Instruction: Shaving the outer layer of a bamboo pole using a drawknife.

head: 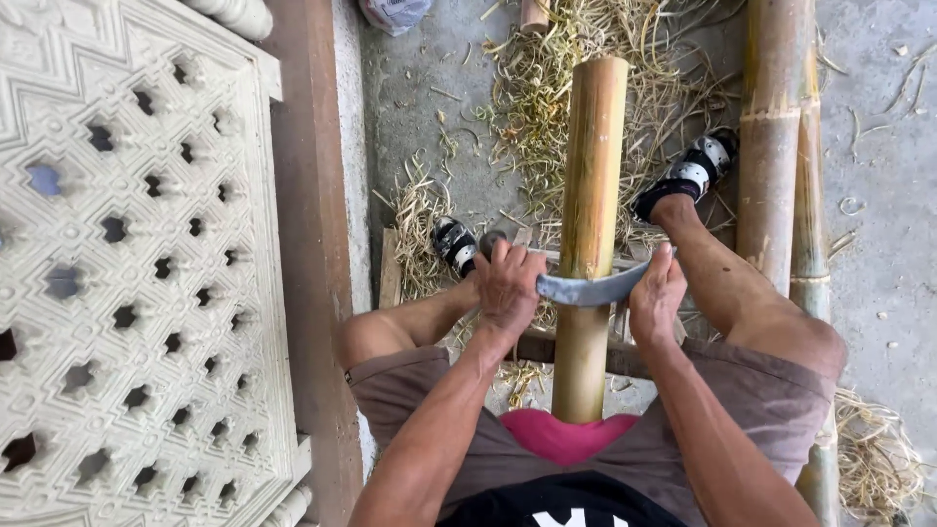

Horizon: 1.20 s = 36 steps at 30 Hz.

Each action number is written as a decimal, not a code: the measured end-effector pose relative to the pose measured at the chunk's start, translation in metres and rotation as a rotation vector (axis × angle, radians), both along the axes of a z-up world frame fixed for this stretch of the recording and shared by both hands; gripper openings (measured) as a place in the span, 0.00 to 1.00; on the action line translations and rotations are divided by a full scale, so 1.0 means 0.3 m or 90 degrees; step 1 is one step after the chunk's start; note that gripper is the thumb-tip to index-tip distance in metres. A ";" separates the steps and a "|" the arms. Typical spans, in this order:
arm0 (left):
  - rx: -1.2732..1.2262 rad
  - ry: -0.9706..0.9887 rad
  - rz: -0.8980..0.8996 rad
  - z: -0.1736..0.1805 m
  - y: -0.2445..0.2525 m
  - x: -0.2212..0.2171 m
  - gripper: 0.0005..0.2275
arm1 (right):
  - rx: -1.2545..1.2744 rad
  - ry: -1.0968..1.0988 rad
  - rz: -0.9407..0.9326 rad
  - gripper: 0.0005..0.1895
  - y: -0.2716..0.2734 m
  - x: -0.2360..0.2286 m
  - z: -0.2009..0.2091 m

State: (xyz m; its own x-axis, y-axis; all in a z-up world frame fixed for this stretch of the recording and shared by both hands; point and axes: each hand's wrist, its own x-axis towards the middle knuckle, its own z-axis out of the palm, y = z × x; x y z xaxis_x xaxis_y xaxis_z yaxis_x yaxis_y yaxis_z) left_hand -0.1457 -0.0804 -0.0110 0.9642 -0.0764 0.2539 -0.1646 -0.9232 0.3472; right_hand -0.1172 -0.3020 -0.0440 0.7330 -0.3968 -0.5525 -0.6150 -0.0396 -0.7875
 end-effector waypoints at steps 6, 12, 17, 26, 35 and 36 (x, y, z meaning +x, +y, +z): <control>0.047 -0.057 0.000 0.007 -0.009 0.272 0.07 | 0.085 -0.039 -0.033 0.25 -0.004 0.294 -0.089; -0.024 -0.013 0.014 0.019 -0.010 0.092 0.06 | 0.090 -0.081 0.053 0.25 0.010 0.121 0.133; -0.045 0.011 0.022 0.068 -0.020 -0.099 0.10 | 0.054 0.011 0.044 0.27 0.003 -0.100 0.087; -0.028 0.022 -0.052 -0.007 0.041 0.090 0.07 | 0.064 -0.007 -0.008 0.27 0.046 0.047 0.132; 0.067 -0.006 0.024 -0.010 0.039 0.530 0.09 | 0.140 -0.090 0.085 0.24 0.028 0.513 0.058; 0.033 -0.043 0.020 -0.012 0.041 0.501 0.08 | 0.149 -0.052 0.071 0.22 0.027 0.495 0.058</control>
